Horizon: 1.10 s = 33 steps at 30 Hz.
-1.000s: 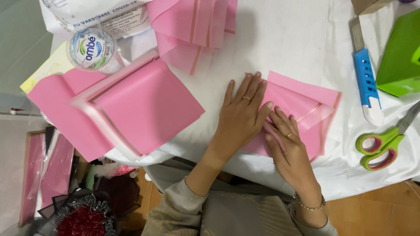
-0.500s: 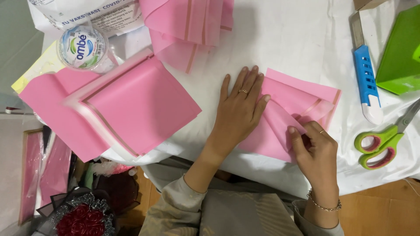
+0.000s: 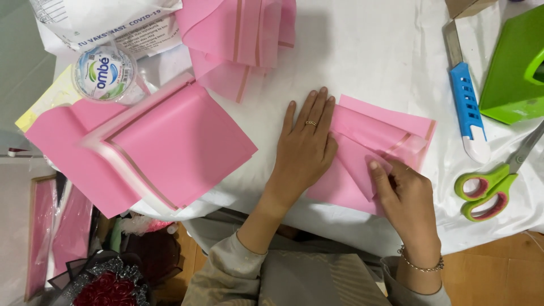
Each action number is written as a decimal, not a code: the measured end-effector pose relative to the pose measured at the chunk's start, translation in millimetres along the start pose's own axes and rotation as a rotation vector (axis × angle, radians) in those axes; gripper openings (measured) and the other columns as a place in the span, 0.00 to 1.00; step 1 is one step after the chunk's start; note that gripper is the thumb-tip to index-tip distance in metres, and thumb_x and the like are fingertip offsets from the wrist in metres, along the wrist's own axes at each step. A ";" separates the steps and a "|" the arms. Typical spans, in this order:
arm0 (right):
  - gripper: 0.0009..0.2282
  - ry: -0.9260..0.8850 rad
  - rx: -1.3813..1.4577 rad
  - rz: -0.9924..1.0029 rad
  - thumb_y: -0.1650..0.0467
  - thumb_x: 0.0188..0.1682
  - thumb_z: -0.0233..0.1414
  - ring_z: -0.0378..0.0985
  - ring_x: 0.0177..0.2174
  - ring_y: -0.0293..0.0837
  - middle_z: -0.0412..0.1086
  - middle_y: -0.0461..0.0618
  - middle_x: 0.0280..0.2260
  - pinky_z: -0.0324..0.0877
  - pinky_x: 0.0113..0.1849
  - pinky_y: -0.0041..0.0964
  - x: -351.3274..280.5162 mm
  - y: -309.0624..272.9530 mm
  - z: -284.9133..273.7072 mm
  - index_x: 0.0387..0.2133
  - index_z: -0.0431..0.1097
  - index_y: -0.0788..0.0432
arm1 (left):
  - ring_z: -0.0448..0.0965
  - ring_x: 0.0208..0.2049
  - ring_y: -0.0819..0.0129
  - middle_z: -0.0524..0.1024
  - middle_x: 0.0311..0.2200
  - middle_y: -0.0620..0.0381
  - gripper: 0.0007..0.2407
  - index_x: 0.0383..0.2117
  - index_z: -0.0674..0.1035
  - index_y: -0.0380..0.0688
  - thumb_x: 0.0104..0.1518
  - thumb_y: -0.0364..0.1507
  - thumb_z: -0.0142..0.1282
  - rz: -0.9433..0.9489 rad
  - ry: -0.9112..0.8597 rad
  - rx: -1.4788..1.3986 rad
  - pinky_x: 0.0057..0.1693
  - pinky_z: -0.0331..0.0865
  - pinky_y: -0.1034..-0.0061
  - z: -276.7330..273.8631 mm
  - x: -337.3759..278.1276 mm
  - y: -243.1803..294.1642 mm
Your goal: The person folds pink paper sheets on a white table, repeatedly folding the edges and pressing them flat. They handle the paper by hand, stacking the folded pieces as they complete each one.
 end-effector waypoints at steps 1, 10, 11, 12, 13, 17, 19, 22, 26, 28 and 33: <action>0.21 -0.001 -0.023 0.009 0.65 0.59 0.52 0.64 0.15 0.49 0.62 0.55 0.10 0.57 0.22 0.38 0.8 -3.1 -2.0 0.15 0.67 0.62 | 0.57 0.73 0.56 0.60 0.71 0.46 0.23 0.68 0.65 0.40 0.64 0.30 0.40 0.004 -0.006 0.005 0.75 0.43 0.49 0.2 0.0 -0.3; 0.21 -0.007 -0.098 0.068 0.64 0.61 0.49 0.69 0.14 0.49 0.58 0.51 0.07 0.58 0.22 0.38 6.0 20.5 -2.9 0.15 0.66 0.58 | 0.59 0.72 0.58 0.62 0.70 0.49 0.22 0.67 0.67 0.43 0.67 0.35 0.42 -0.027 0.057 0.021 0.75 0.45 0.51 5.0 0.4 1.2; 0.21 -0.007 -0.096 0.068 0.64 0.61 0.49 0.69 0.14 0.49 0.58 0.51 0.07 0.58 0.22 0.38 5.9 29.1 -1.8 0.15 0.66 0.58 | 0.59 0.72 0.58 0.62 0.70 0.49 0.22 0.67 0.67 0.43 0.67 0.35 0.42 -0.026 0.057 0.023 0.75 0.45 0.51 4.0 1.2 1.5; 0.21 -0.029 -0.134 0.088 0.63 0.60 0.49 0.70 0.16 0.52 0.59 0.53 0.07 0.59 0.23 0.40 4.9 38.3 -0.4 0.15 0.66 0.58 | 0.60 0.72 0.58 0.62 0.70 0.49 0.22 0.67 0.67 0.43 0.67 0.36 0.42 -0.025 0.058 0.035 0.75 0.46 0.51 3.0 1.5 2.0; 0.22 -0.051 -0.171 0.108 0.63 0.60 0.49 0.71 0.17 0.55 0.59 0.55 0.07 0.60 0.24 0.42 3.9 47.5 1.1 0.15 0.67 0.58 | 0.60 0.72 0.58 0.62 0.70 0.49 0.22 0.67 0.67 0.44 0.67 0.36 0.43 -0.024 0.060 0.047 0.75 0.46 0.51 2.0 1.8 2.6; 0.19 -0.073 -0.208 0.124 0.65 0.57 0.48 0.72 0.18 0.57 0.58 0.56 0.07 0.61 0.25 0.44 4.7 49.4 3.7 0.15 0.67 0.59 | 0.58 0.72 0.56 0.61 0.70 0.47 0.22 0.66 0.67 0.43 0.68 0.37 0.41 -0.038 0.027 0.046 0.75 0.43 0.50 6.2 4.5 5.9; 0.19 -0.068 -0.237 0.140 0.65 0.56 0.49 0.71 0.18 0.55 0.57 0.54 0.06 0.61 0.25 0.42 4.5 49.7 3.4 0.14 0.67 0.58 | 0.58 0.72 0.54 0.60 0.70 0.44 0.22 0.67 0.66 0.40 0.69 0.37 0.40 -0.051 0.025 0.053 0.75 0.42 0.48 11.9 5.8 8.3; 0.16 -0.164 -0.328 0.226 0.64 0.54 0.44 0.70 0.23 0.59 0.70 0.55 0.15 0.63 0.32 0.49 4.4 51.5 4.1 0.18 0.66 0.58 | 0.66 0.69 0.56 0.65 0.67 0.47 0.19 0.63 0.71 0.37 0.68 0.33 0.49 0.014 0.154 0.190 0.71 0.60 0.51 2.5 10.3 15.2; 0.15 -0.149 -0.357 0.190 0.65 0.53 0.45 0.71 0.23 0.62 0.70 0.59 0.17 0.63 0.32 0.51 6.0 54.8 4.3 0.19 0.67 0.58 | 0.61 0.71 0.58 0.62 0.69 0.47 0.20 0.65 0.69 0.36 0.70 0.34 0.47 0.013 0.091 0.180 0.74 0.54 0.51 -2.3 11.7 16.3; 0.17 -0.164 -0.333 0.203 0.65 0.53 0.45 0.66 0.19 0.57 0.65 0.58 0.13 0.61 0.30 0.49 6.4 51.3 3.5 0.15 0.63 0.59 | 0.58 0.72 0.59 0.59 0.70 0.47 0.20 0.66 0.68 0.35 0.73 0.34 0.46 0.082 0.052 0.262 0.75 0.53 0.53 -7.1 12.1 17.9; 0.16 -0.174 -0.347 0.217 0.64 0.53 0.45 0.66 0.21 0.60 0.64 0.60 0.14 0.60 0.31 0.50 7.4 49.3 3.0 0.16 0.64 0.58 | 0.61 0.71 0.58 0.63 0.69 0.49 0.20 0.66 0.68 0.38 0.71 0.35 0.47 0.065 0.056 0.197 0.73 0.54 0.49 -5.5 11.6 16.7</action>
Point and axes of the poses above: each hand's wrist, its own x-axis towards the middle knuckle, its own z-axis out of the palm, y = z × x, the point moved 2 cm from there along x, towards the middle knuckle
